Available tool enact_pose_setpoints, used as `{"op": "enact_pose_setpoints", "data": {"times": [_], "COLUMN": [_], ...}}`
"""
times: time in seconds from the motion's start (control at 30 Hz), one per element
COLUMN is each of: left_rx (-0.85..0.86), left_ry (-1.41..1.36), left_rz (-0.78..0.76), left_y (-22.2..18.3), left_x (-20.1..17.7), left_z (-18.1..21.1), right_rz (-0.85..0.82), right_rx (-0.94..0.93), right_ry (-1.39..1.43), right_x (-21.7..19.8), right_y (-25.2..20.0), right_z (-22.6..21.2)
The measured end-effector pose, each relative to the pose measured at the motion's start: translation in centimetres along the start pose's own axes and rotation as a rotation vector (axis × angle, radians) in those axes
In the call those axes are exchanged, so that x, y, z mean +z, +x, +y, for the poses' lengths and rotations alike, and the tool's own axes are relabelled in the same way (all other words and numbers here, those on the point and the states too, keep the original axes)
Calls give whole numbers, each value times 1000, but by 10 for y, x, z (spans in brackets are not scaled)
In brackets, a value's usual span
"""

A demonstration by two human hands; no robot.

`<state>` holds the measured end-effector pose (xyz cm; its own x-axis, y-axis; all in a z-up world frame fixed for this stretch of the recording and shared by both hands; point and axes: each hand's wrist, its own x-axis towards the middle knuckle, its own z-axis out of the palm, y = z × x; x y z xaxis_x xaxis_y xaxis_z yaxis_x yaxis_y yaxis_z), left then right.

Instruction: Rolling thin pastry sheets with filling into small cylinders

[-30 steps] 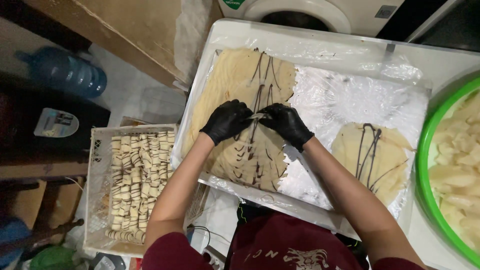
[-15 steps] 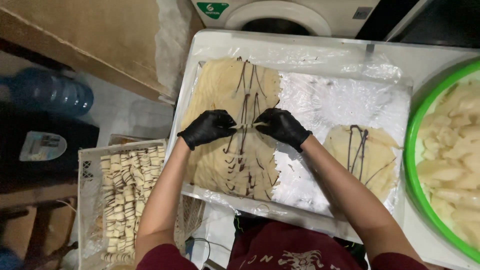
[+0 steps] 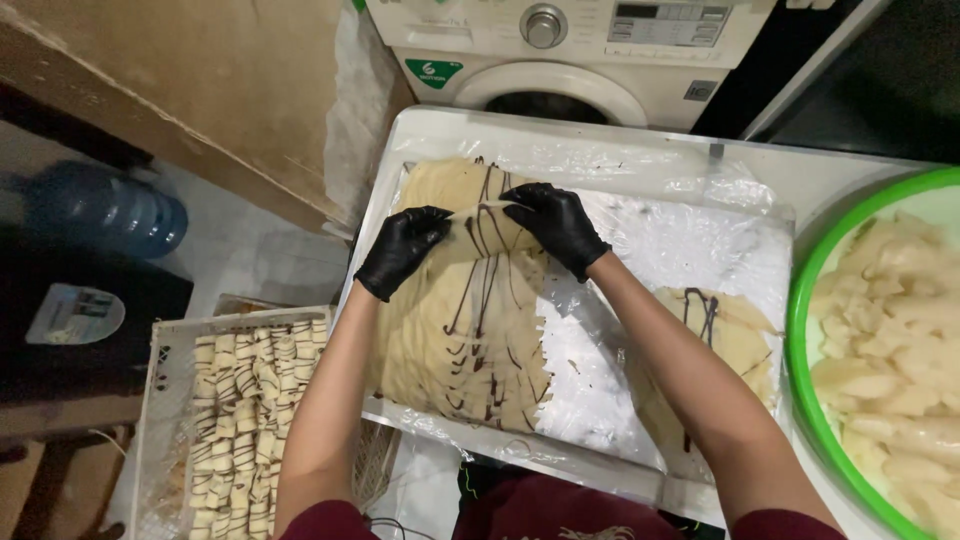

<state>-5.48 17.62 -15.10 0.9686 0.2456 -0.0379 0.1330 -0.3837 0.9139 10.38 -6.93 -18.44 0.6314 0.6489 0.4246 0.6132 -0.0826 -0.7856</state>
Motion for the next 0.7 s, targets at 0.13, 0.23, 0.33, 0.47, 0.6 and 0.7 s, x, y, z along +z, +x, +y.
{"op": "enact_pose_setpoints", "data": {"times": [0.13, 0.23, 0.33, 0.47, 0.6, 0.7], "left_rx": [97, 139, 160, 277, 338, 310], "left_ry": [-22, -63, -25, 84, 80, -74], "left_rz": [85, 184, 177, 47, -137, -254], "left_y": [5, 3, 2, 10, 22, 20], "left_x": [3, 13, 30, 49, 78, 108], "left_z": [36, 82, 117, 137, 138, 151], "right_rz": [14, 29, 21, -51, -39, 8], "right_rx": [-45, -4, -31, -2, 154, 213], "right_ry": [-77, 9, -26, -7, 247, 301], "right_x": [-28, -54, -88, -133, -184, -205], "right_y": [17, 18, 10, -8, -38, -63], "right_z": [-27, -53, -72, -78, -111, -77]}}
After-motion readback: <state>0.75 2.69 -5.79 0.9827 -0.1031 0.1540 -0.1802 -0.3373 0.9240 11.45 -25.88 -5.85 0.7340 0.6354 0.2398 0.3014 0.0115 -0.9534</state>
